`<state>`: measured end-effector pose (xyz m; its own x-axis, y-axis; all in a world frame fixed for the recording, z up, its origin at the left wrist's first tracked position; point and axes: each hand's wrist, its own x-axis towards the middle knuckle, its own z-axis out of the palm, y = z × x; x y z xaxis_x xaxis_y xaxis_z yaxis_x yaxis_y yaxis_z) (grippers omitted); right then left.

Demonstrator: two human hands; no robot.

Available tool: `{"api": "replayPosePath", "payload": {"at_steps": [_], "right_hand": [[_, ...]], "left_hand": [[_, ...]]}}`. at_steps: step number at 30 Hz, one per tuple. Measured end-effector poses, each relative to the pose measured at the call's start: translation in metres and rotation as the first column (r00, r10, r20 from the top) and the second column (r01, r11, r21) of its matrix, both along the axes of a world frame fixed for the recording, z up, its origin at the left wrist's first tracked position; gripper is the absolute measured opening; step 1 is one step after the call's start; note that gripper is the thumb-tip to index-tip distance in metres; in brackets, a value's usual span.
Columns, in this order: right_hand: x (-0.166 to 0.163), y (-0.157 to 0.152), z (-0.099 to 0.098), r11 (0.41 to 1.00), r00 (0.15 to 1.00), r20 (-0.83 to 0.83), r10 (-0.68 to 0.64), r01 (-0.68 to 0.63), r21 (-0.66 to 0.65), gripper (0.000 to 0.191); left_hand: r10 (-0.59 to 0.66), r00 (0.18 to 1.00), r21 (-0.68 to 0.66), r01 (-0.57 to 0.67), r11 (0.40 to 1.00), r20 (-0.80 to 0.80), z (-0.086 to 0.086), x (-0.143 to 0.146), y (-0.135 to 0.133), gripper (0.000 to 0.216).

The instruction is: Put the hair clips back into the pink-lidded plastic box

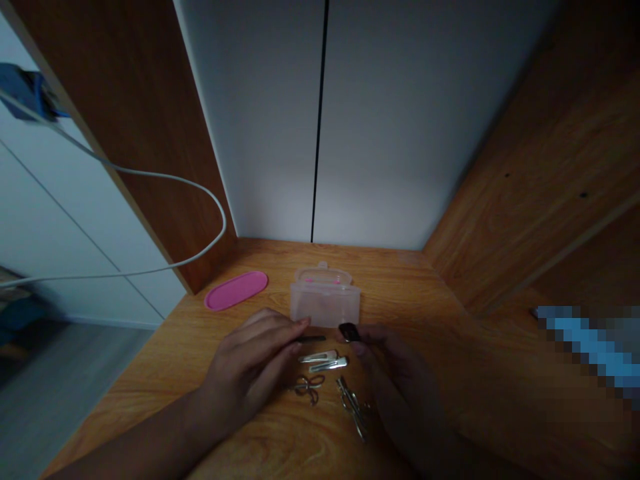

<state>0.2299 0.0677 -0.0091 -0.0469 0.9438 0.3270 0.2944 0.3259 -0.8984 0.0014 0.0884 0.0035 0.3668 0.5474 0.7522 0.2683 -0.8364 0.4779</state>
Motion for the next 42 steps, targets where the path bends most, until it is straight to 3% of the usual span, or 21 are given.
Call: {"api": "replayPosePath", "payload": {"at_steps": [4, 10, 15, 19, 22, 25, 32, 36, 42], "right_hand": [[0.000, -0.002, -0.002, 0.999, 0.999, -0.041, 0.032, -0.033, -0.033, 0.014], [-0.001, -0.001, 0.007, 0.979, 0.996, 0.050, 0.072, -0.080, 0.189, 0.008], [-0.002, -0.002, 0.008, 0.978, 0.986, 0.062, 0.152, -0.159, 0.133, 0.007], [-0.002, -0.004, 0.005, 0.976, 0.983, 0.054, 0.173, -0.179, 0.123, 0.005], [-0.001, -0.004, 0.003, 0.975, 0.981, 0.016, 0.194, -0.194, 0.112, 0.009], [-0.002, -0.004, 0.004, 0.966, 0.969, -0.023, 0.246, -0.244, 0.082, 0.011], [-0.005, -0.005, 0.002, 0.959, 0.954, -0.108, 0.281, -0.276, 0.056, 0.025], [-0.006, -0.006, -0.001, 0.960, 0.940, -0.194, 0.279, -0.273, 0.059, 0.044], [-0.007, -0.004, 0.001, 0.946, 0.925, -0.197, 0.325, -0.321, 0.055, 0.044]], "left_hand": [[-0.031, 0.999, -0.019, 0.031, 0.999, 0.007, 0.002, 0.000, 0.001, 0.031], [0.029, 0.999, -0.044, -0.028, 0.999, 0.026, 0.005, 0.003, -0.003, 0.021], [-0.078, 0.994, -0.033, 0.081, 0.996, 0.083, 0.006, 0.007, -0.002, 0.010], [-0.037, 0.990, -0.234, 0.069, 0.970, 0.135, 0.002, 0.011, -0.007, 0.007], [-0.009, 0.980, -0.420, 0.093, 0.903, 0.197, -0.003, 0.015, -0.011, 0.016], [-0.024, 0.971, -0.495, 0.143, 0.857, 0.239, -0.006, 0.017, -0.013, 0.020], [-0.021, 0.977, -0.399, 0.107, 0.911, 0.214, -0.007, 0.016, -0.012, 0.049], [-0.022, 0.979, -0.369, 0.098, 0.924, 0.204, -0.009, 0.014, -0.011, 0.047], [-0.021, 0.989, -0.384, 0.076, 0.920, 0.145, -0.010, 0.012, -0.012, 0.045]]}}
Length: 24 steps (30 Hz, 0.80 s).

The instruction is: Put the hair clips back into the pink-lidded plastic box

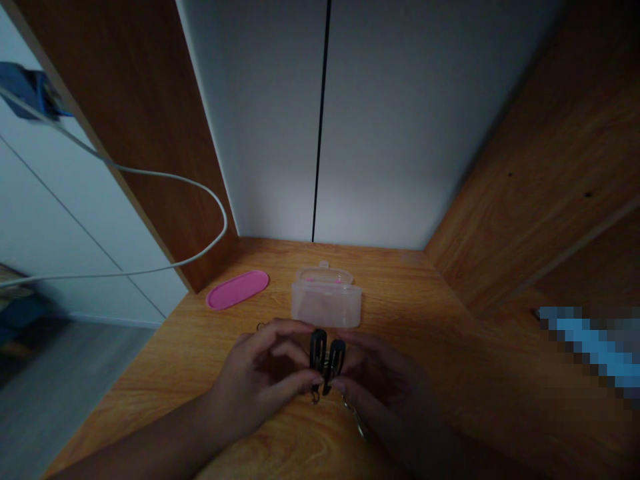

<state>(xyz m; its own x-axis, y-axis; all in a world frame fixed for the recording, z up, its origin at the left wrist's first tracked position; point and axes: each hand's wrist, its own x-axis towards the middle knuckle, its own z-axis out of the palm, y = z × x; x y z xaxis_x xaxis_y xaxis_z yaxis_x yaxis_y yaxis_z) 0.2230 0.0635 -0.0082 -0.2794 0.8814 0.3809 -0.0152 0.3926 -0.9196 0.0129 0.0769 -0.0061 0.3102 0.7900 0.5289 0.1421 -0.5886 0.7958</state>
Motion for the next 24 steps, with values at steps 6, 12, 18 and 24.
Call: {"api": "replayPosePath", "payload": {"at_steps": [6, 12, 18, 24], "right_hand": [[0.0001, 0.0011, -0.0009, 1.000, 1.000, -0.021, -0.008, 0.008, 0.008, 0.046], [-0.0001, 0.0011, -0.0021, 0.999, 0.999, -0.028, 0.019, -0.020, -0.035, 0.044], [0.0011, 0.0030, -0.0080, 0.997, 1.000, -0.011, 0.013, -0.014, -0.076, 0.042], [0.0024, 0.0034, -0.0062, 0.999, 1.000, -0.004, 0.009, -0.010, -0.049, 0.042]], "left_hand": [[-0.037, 0.999, -0.002, 0.037, 0.999, -0.012, 0.0030, 0.0017, -0.0006, 0.039], [-0.063, 0.998, 0.006, 0.063, 0.998, -0.024, -0.0008, 0.0003, -0.0012, 0.041], [-0.098, 0.994, 0.054, 0.101, 0.993, -0.054, 0.0018, 0.0006, 0.0002, 0.037], [-0.044, 0.992, 0.217, 0.069, 0.974, -0.118, 0.0069, 0.0009, 0.0004, 0.037]]}}
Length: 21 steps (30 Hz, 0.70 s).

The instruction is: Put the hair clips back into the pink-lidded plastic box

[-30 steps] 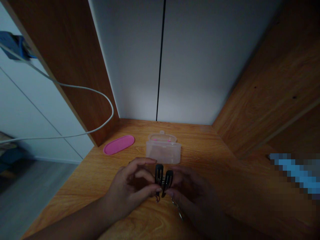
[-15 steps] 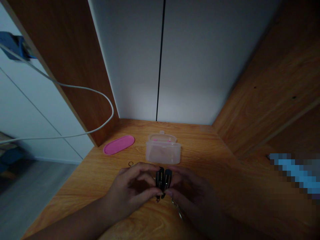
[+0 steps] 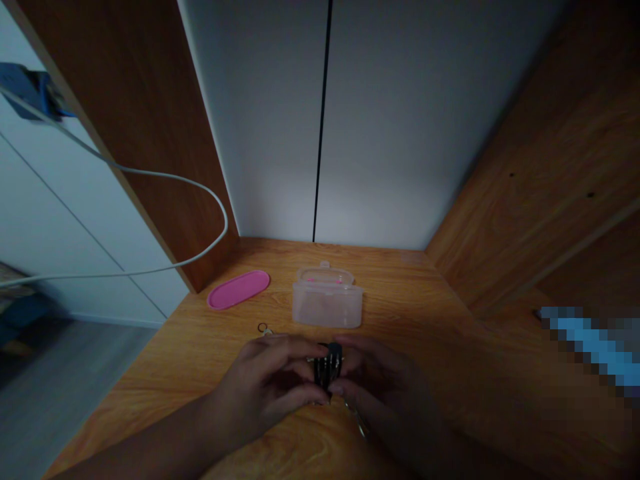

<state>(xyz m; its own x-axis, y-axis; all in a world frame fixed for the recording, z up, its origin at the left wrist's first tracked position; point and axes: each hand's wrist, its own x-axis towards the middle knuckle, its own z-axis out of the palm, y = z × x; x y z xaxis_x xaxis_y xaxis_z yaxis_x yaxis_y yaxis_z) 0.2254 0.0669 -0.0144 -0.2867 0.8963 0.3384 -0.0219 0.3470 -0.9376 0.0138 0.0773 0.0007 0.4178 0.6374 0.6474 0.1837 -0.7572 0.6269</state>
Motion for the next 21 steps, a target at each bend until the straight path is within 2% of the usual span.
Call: {"api": "replayPosePath", "payload": {"at_steps": [5, 14, 21], "right_hand": [[0.0008, -0.0038, 0.0017, 0.999, 0.999, 0.021, -0.040, 0.040, 0.026, 0.033], [0.0007, 0.0007, 0.0004, 0.999, 0.995, 0.097, -0.018, 0.016, 0.030, 0.035], [-0.0020, 0.0012, 0.0026, 0.993, 0.979, 0.172, -0.113, 0.109, 0.033, 0.033]], "left_hand": [[0.000, 1.000, -0.074, 0.002, 0.997, 0.023, -0.0020, 0.0000, 0.0018, 0.039], [-0.093, 0.996, 0.019, 0.093, 0.995, -0.003, -0.0058, 0.0011, 0.0065, 0.064], [-0.091, 0.992, 0.018, 0.093, 0.996, -0.084, -0.0045, 0.0002, 0.0044, 0.067]]}}
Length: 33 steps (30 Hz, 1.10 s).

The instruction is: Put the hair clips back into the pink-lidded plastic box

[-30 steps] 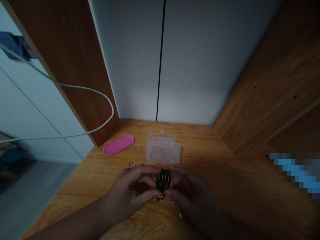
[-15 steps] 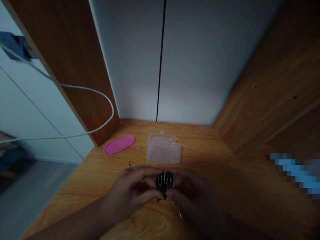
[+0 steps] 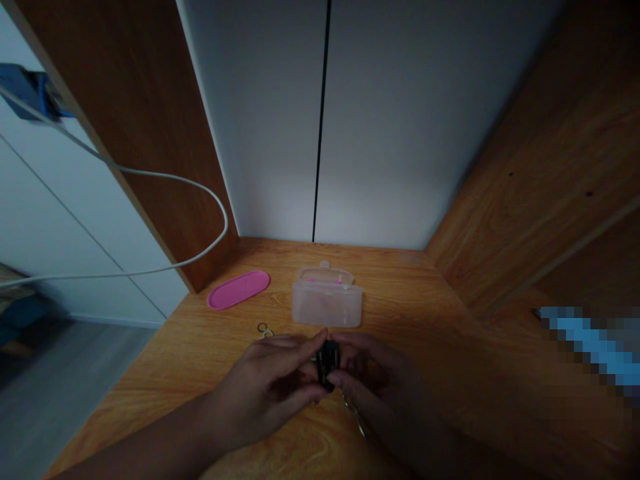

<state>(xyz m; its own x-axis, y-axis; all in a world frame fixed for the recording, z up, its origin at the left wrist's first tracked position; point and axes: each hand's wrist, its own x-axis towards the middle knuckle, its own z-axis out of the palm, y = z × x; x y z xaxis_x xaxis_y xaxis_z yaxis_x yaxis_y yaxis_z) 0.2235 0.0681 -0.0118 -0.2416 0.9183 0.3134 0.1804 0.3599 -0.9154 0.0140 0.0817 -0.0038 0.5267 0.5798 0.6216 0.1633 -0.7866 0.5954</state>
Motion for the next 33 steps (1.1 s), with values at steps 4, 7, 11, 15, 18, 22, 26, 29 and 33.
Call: {"api": "replayPosePath", "payload": {"at_steps": [4, 7, 11, 15, 18, 22, 26, 29, 33], "right_hand": [[-0.001, -0.001, 0.002, 1.000, 0.999, -0.046, 0.013, -0.014, -0.027, 0.031], [0.002, -0.002, 0.001, 1.000, 0.997, -0.071, 0.019, -0.017, 0.023, 0.032], [0.005, -0.002, 0.001, 0.994, 0.997, -0.028, 0.065, -0.062, 0.090, 0.030], [0.004, -0.002, 0.002, 0.994, 0.999, 0.024, -0.022, 0.019, 0.106, 0.027], [0.003, -0.001, 0.002, 0.992, 0.997, 0.046, -0.057, 0.051, 0.112, 0.024], [0.002, 0.000, 0.001, 0.993, 0.997, 0.047, -0.056, 0.050, 0.111, 0.020], [0.003, 0.001, 0.000, 0.987, 0.998, 0.055, -0.043, 0.034, 0.160, 0.024], [0.003, 0.001, 0.000, 0.979, 0.998, 0.043, -0.041, 0.032, 0.203, 0.027], [0.003, 0.001, 0.003, 0.981, 0.998, 0.066, -0.018, 0.005, 0.192, 0.026]], "left_hand": [[0.017, 1.000, -0.078, -0.017, 0.997, 0.007, 0.001, 0.001, -0.001, 0.069], [0.059, 0.998, -0.117, -0.057, 0.991, 0.017, 0.001, 0.001, -0.001, 0.050], [0.065, 0.997, -0.192, -0.073, 0.979, -0.047, 0.006, 0.001, -0.001, 0.013], [-0.016, 0.998, -0.232, 0.001, 0.973, -0.062, 0.011, 0.002, -0.003, 0.018], [-0.055, 0.997, -0.236, 0.040, 0.971, -0.059, 0.013, 0.003, -0.004, 0.019], [-0.075, 0.994, -0.234, 0.054, 0.971, -0.082, 0.014, 0.002, -0.005, 0.020], [-0.061, 0.990, -0.192, 0.035, 0.981, -0.131, 0.016, 0.001, -0.006, 0.016], [-0.033, 0.986, -0.146, 0.009, 0.989, -0.166, 0.014, 0.001, -0.005, 0.015], [-0.021, 0.985, -0.122, 0.000, 0.993, -0.174, 0.011, 0.002, -0.004, 0.020]]}}
